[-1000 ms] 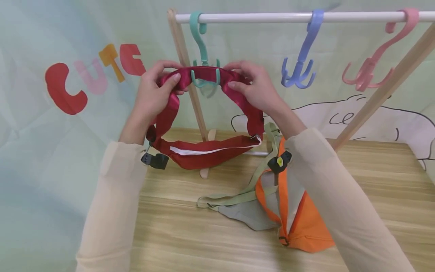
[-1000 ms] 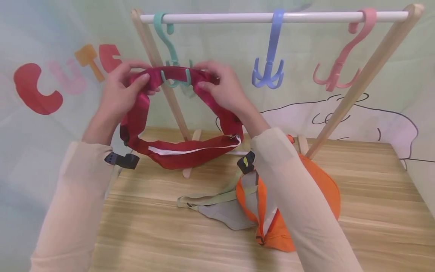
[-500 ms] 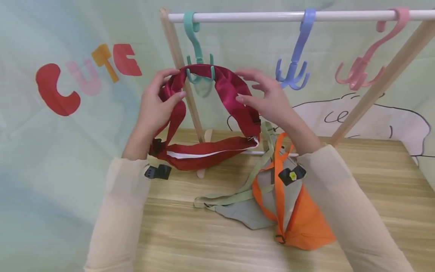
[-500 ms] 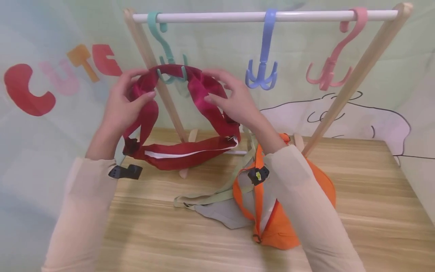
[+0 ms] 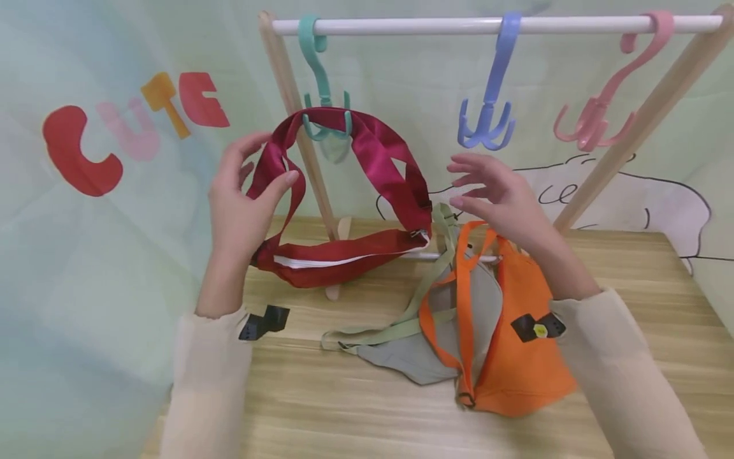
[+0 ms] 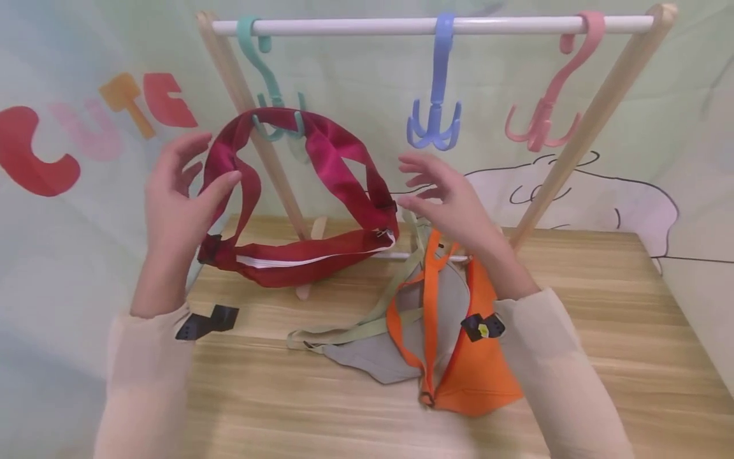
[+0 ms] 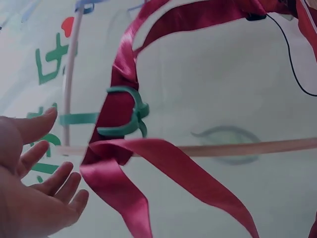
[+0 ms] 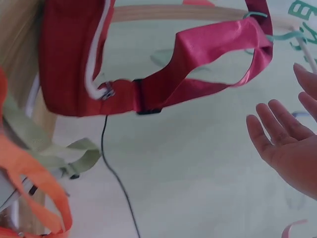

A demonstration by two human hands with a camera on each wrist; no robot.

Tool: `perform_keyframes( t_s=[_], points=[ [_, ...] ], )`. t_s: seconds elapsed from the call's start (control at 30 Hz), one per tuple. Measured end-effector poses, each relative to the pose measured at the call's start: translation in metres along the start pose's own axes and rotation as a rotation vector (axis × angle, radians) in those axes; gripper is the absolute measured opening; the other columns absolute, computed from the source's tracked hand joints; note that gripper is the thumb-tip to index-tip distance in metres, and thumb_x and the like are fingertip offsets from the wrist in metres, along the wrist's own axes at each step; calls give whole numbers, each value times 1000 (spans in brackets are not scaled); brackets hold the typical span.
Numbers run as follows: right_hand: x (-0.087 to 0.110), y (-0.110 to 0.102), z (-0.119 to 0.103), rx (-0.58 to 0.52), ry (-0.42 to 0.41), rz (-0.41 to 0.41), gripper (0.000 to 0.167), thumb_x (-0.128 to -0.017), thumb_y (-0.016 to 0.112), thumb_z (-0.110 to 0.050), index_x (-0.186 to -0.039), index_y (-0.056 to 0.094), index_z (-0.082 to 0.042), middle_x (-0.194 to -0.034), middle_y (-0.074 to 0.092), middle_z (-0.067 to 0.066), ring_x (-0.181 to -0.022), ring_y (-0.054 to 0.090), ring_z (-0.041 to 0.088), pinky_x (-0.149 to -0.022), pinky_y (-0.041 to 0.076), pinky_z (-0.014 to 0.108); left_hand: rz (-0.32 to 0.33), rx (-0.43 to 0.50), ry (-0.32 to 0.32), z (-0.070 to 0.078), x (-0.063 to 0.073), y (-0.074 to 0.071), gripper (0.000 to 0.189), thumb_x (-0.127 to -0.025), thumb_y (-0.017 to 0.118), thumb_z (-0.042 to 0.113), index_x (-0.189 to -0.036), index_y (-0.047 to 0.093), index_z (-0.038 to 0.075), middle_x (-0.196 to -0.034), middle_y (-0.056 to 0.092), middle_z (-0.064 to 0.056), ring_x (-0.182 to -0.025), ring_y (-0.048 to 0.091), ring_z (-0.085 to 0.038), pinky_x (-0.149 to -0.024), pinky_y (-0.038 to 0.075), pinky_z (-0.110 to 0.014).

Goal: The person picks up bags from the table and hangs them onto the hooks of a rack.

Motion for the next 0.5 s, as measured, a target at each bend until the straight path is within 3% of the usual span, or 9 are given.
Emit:
perform_keyframes(
  t_s=[0.1,0.17,0.23,0.33,0.5],
  points=[
    [9,-5,12,6,24,-9,52,-84,62,1,-132,46,-7,-123,54,12,-102,56,14,-79,48,22,19,0,121,10,12,3,48,-76,73,7,-121,55,3,-122,53,-6,-114,45,-17,-94,41,-33],
    [13,-6,20,5,33,-27,51,-84,62,2,-131,46,-6,-122,54,13,-102,55,14,-79,48,22,-4,8,201,15,20,8,49,-75,73,2,-120,55,-1,-122,53,-10,-113,46,-19,-94,41,-37],
    [17,-5,28,14,42,-51,50,-84,62,2,-131,46,-5,-122,54,14,-102,55,15,-80,47,22,-46,19,240,18,28,14,49,-74,73,-2,-119,55,-2,-122,53,-12,-113,47,-18,-94,41,-37],
    [22,-2,37,41,57,-88,50,-83,64,-1,-130,47,-5,-122,54,14,-103,55,18,-80,47,22,-123,42,243,18,41,26,52,-72,74,-3,-120,54,-3,-122,53,-12,-112,48,-16,-93,41,-35],
    [31,8,51,59,51,-136,49,-82,64,3,-128,49,-2,-118,56,14,-101,55,18,-80,48,27,-253,67,142,4,64,44,59,-73,76,3,-126,51,3,-121,54,-8,-109,50,-15,-90,43,-34]
  ],
)
Point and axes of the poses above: each hand's wrist, its own x-axis away from the middle knuckle, its own y-axis out of the palm, z = x × y, the point moved 4 cm from there along -x, towards the middle knuckle
